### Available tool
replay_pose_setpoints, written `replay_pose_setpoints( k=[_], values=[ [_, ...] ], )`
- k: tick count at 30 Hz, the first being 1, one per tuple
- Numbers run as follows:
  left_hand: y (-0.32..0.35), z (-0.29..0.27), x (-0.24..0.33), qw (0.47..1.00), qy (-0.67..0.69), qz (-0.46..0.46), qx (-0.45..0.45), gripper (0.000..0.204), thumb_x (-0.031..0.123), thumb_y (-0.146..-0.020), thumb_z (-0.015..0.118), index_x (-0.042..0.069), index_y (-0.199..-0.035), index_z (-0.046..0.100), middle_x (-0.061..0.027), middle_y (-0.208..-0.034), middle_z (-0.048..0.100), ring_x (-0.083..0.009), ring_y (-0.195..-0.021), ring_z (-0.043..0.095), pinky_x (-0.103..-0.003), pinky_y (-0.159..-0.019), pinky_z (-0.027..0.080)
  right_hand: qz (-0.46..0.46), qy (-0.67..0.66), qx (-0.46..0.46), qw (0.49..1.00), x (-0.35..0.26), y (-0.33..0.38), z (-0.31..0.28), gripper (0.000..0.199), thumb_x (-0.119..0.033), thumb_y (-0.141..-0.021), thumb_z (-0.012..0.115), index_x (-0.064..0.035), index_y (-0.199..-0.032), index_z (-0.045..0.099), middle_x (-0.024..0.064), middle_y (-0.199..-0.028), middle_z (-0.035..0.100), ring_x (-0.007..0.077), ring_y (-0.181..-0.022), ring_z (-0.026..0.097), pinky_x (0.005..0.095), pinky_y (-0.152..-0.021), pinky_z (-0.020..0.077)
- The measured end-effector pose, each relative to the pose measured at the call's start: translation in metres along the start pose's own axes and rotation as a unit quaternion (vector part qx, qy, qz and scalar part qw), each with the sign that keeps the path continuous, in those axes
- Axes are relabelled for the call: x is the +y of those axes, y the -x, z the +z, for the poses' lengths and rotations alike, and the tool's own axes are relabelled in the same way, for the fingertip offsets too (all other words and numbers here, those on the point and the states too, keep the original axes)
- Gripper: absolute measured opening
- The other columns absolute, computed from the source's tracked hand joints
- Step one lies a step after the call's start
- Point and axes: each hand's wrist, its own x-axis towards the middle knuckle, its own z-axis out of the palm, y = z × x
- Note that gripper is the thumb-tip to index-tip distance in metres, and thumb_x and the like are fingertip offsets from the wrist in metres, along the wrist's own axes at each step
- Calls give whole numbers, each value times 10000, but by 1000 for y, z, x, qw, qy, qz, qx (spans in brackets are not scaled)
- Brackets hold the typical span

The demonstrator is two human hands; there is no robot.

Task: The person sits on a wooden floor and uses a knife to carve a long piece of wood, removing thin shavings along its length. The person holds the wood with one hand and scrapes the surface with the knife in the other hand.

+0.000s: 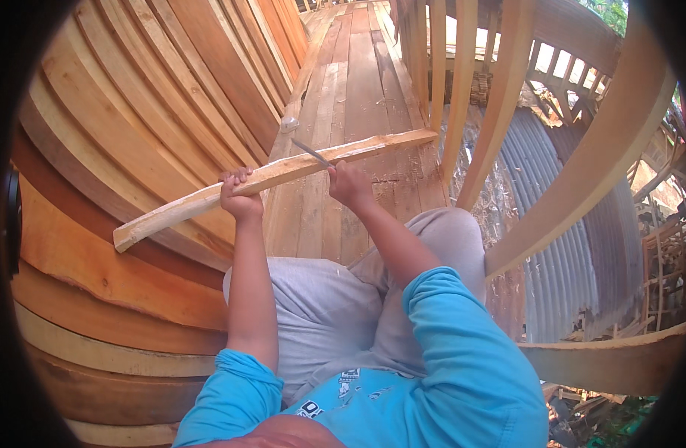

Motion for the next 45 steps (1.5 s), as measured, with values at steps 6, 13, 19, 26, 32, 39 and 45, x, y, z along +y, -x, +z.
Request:
replay_pose_setpoints(
  k=[6, 13, 19, 26, 32, 39, 45],
  values=[
    [-3, 0, 2, 1000, -19, -2, 11, 163, 39, -758, 547, 143, -784, 424, -2, -698, 419, -167, -719, 463, -408, -873, 447, 18, 6, -3, 1000, 1, -3, 2, 302, -293, -998, 494, -25, -873, 556, 259, -763, 650, 482, -755, 639, 580, -687, 496],
    [-1, 1, 14, 999, -13, -9, 34, 186, 21, -728, 558, 137, -789, 425, -12, -694, 424, -181, -704, 477, -411, -874, 461, 129, 50, -83, 987, 25, 1, -23, 401, -314, -977, 453, 16, -1044, 671, 289, -1047, 673, 452, -992, 650, 539, -868, 505],
    [-4, -1, -7, 1000, 10, 5, 0, 190, 37, -723, 560, 146, -785, 417, -6, -688, 404, -169, -693, 459, -388, -842, 450, 215, 81, -131, 964, 92, -19, -62, 488, -341, -992, 414, 50, -1083, 691, 311, -1149, 645, 458, -1112, 615, 512, -976, 476],
    [-4, -3, 1, 1000, 1, 9, -18, 188, 33, -766, 553, 157, -803, 416, 13, -708, 396, -157, -714, 446, -383, -848, 436, 64, 3, -79, 995, -15, -8, -13, 421, -377, -985, 464, -19, -908, 672, 284, -871, 680, 467, -865, 658, 567, -802, 501],
    [-2, -3, 2, 1000, 3, -9, 1, 185, 35, -759, 563, 150, -815, 428, 9, -714, 407, -164, -729, 462, -394, -884, 442, 0, 25, 15, 1000, 25, -3, 8, 240, -240, -913, 570, -39, -782, 582, 242, -716, 655, 469, -698, 636, 579, -666, 491],
    [0, 1, 5, 1000, -14, -5, 7, 205, -3, -737, 547, 139, -826, 429, -11, -714, 431, -169, -719, 465, -406, -878, 445, 0, 20, 7, 1000, 22, 1, 1, 215, -251, -906, 573, -48, -856, 624, 247, -756, 665, 470, -732, 643, 577, -682, 493],
    [-1, -4, 7, 1000, -21, -6, -8, 188, 28, -752, 555, 148, -828, 431, -2, -710, 428, -168, -737, 475, -410, -896, 449, 56, 38, -33, 997, 17, 7, -10, 244, -266, -908, 570, -45, -880, 669, 250, -824, 681, 463, -834, 655, 561, -762, 508]
  ],
)
